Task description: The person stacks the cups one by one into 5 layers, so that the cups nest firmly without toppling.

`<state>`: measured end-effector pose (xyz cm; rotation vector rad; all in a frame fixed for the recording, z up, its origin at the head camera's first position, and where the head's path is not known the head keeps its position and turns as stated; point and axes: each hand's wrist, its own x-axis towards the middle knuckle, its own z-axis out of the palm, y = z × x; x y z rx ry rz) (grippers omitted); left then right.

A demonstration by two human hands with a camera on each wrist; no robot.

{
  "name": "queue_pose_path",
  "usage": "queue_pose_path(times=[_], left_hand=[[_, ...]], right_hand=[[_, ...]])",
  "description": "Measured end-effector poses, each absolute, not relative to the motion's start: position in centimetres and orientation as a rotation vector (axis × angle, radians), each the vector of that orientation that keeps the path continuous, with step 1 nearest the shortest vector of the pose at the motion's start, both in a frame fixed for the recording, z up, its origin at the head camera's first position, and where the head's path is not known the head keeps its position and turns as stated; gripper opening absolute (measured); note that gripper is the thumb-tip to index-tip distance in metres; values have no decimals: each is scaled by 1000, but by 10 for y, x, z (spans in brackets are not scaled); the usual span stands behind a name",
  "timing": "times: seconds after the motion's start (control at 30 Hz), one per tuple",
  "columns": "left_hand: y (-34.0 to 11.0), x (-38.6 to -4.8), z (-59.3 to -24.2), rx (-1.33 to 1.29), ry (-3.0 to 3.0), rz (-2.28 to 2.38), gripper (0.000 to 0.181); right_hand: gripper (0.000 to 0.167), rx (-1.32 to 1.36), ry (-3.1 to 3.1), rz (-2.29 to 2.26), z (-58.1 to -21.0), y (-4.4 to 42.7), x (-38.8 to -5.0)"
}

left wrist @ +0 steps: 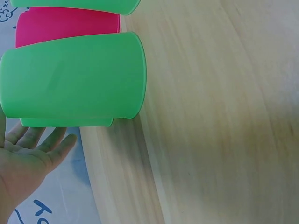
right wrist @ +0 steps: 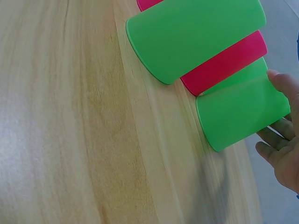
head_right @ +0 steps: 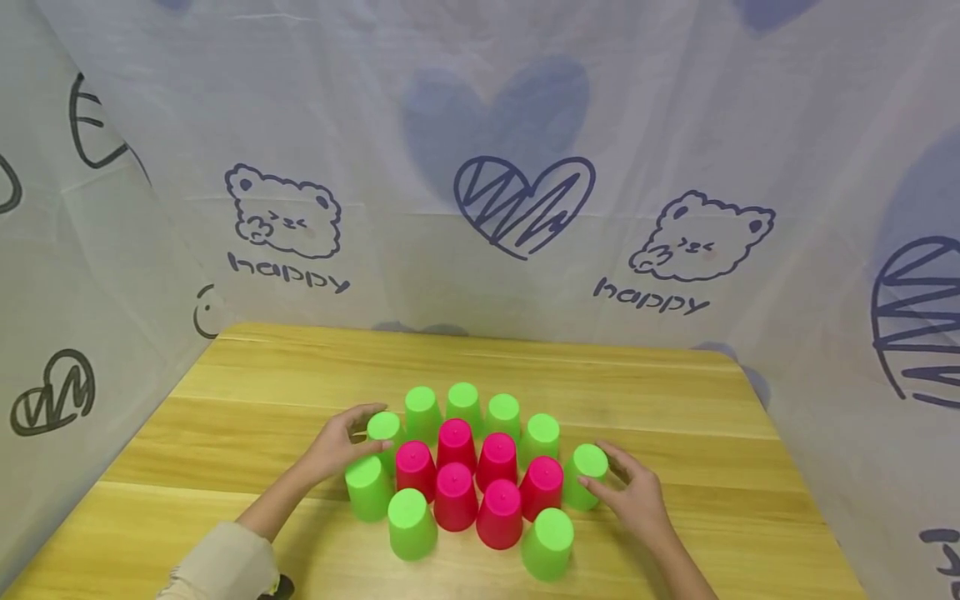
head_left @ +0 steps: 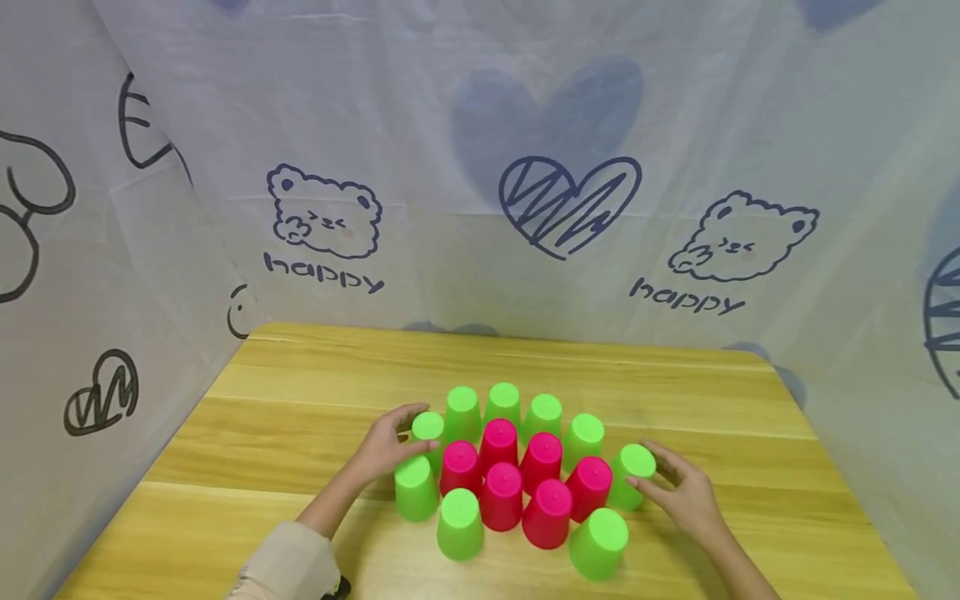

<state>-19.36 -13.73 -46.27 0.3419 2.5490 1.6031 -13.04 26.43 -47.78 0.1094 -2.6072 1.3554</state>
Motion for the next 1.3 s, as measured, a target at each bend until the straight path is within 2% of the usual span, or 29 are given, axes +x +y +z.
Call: queue_pose_path(times=[0.37, 1.3], left_hand=[[-138, -195, -461, 340, 2565, 1584, 48], [-149, -206, -443, 419, 2659, 1513, 42]], right_hand=[[52, 118, -2612, 1408, -477, 266, -131], [50, 155, -2592, 1416, -476, 267, -131]])
